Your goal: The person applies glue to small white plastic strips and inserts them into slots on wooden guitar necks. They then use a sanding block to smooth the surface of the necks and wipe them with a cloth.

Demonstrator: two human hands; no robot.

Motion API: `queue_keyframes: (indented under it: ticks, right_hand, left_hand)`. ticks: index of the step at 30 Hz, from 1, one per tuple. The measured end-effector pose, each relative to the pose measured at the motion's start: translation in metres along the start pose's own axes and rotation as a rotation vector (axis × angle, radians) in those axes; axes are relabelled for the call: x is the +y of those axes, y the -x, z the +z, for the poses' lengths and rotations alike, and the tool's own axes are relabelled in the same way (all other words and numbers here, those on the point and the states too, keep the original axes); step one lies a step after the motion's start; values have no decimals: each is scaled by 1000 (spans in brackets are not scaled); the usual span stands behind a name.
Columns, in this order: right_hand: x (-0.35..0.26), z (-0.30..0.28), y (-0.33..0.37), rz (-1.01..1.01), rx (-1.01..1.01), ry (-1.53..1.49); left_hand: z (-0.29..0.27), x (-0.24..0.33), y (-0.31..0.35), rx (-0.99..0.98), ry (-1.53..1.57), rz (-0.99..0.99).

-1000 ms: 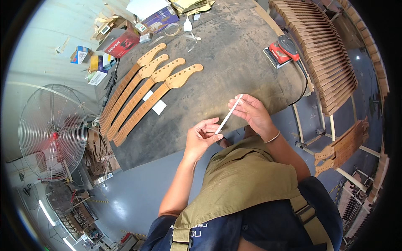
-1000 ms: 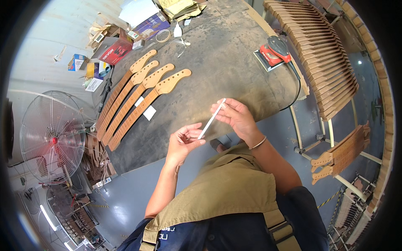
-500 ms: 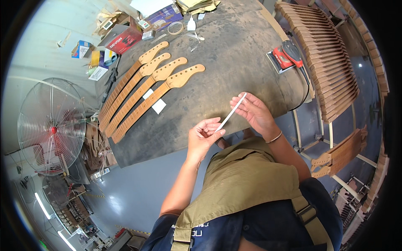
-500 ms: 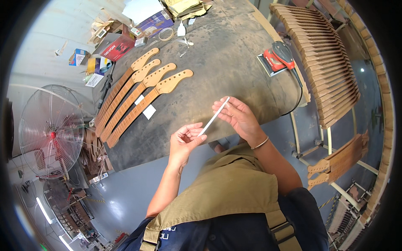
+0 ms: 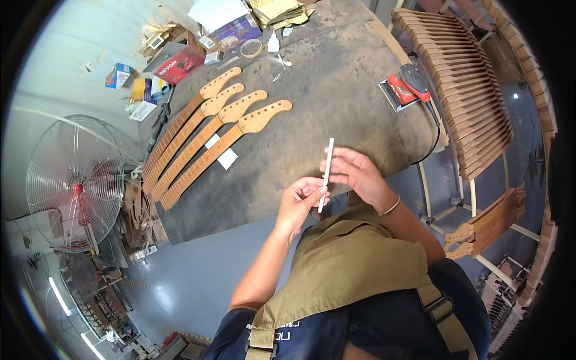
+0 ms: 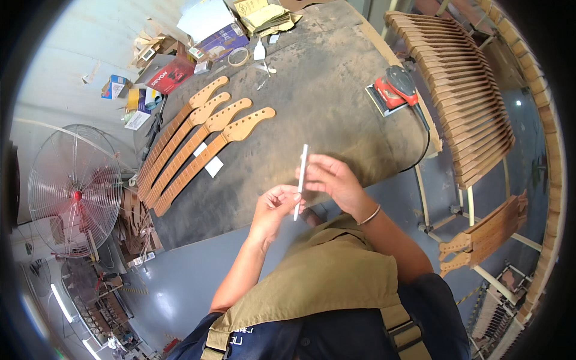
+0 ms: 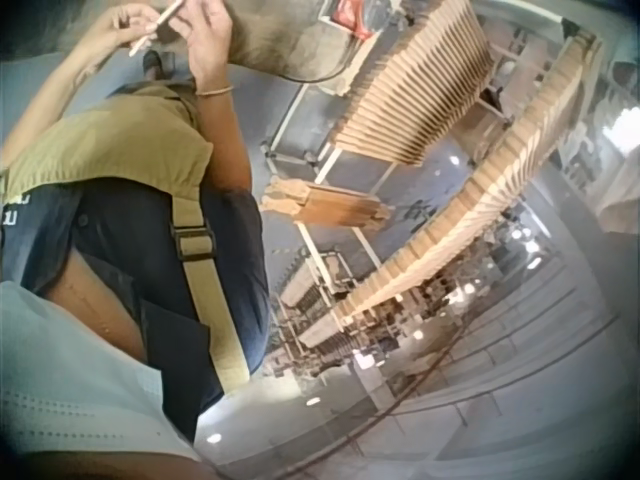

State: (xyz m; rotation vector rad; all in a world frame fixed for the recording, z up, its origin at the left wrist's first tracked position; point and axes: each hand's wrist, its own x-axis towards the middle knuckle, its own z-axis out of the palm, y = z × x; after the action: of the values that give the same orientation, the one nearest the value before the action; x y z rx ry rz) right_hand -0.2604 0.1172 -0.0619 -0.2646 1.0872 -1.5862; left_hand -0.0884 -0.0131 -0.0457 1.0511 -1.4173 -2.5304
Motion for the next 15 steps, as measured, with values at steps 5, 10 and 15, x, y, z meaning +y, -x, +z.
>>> queue_keyframes:
  ticks: [5,10,15]
  right_hand:
    - [10,10,9,-26,-14,87]
    - [-3,27,15,-86,61,166]
    - [-10,46,23,-212,48,508]
  left_hand:
    - [11,4,1,41,51,77]
    - [4,13,4,135,-231,126]
    - [-1,34,5,95,-197,287]
